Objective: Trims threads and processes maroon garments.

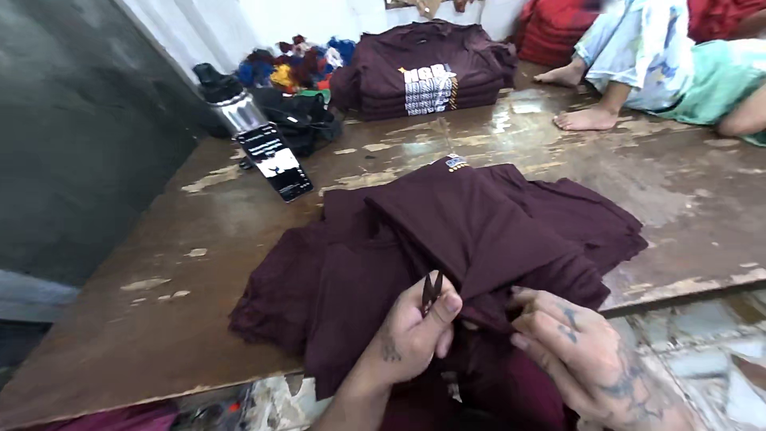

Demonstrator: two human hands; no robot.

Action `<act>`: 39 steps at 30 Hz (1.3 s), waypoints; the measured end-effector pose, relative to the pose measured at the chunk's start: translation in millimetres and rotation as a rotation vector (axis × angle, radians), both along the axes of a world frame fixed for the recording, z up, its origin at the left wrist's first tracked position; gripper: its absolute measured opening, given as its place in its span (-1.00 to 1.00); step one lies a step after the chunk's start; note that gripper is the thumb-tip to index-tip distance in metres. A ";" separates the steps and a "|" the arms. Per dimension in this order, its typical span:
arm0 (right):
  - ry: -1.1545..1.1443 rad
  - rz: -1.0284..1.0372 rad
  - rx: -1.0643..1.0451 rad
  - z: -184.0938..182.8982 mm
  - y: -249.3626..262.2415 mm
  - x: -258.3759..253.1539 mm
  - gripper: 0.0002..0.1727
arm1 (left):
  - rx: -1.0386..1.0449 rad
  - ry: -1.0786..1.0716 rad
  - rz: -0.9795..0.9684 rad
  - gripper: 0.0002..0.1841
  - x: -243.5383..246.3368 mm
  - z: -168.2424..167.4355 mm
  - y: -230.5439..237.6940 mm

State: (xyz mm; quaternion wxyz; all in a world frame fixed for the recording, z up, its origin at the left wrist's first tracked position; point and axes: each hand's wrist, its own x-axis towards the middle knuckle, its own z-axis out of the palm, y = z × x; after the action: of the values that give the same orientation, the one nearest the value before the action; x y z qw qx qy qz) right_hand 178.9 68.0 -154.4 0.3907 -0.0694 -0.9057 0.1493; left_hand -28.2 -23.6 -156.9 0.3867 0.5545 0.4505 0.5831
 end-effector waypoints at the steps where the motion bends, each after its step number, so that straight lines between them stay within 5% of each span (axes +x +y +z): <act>1: 0.020 0.002 -0.015 -2.2 -2.1 1.9 -0.66 | 0.014 0.244 0.069 -0.66 -2.7 5.6 -0.3; 5: 0.125 -0.015 -0.027 -14.2 -9.9 1.7 -0.77 | 0.146 1.012 0.231 -0.69 -10.3 30.9 -1.7; 8: 0.154 -0.054 -0.020 -18.7 -15.2 -1.0 -0.82 | 0.250 1.227 0.143 -0.57 -12.8 53.5 -8.0; 12: 0.162 -0.078 -0.001 -19.3 -17.4 -3.0 -0.85 | 0.375 1.385 0.038 -0.69 -8.1 74.6 -12.9; 24: 0.063 -0.128 0.064 -11.4 -23.1 1.5 -0.79 | 0.413 1.475 0.053 -0.73 -3.6 78.2 -18.4; 34: 0.119 -0.118 0.046 -25.2 -28.1 3.1 -0.82 | 0.405 1.324 0.178 -0.66 -14.5 47.1 -23.3; 39: 0.173 -0.141 0.055 -18.7 -26.6 1.4 -0.79 | 0.384 1.323 0.172 -0.70 -11.7 59.3 -25.2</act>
State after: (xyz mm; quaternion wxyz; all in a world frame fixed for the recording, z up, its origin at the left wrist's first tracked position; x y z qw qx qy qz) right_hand 180.3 41.3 -173.1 0.4787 -0.1090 -0.8652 0.1022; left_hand -39.9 -48.8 -97.5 -0.1217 0.8145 0.5228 0.2202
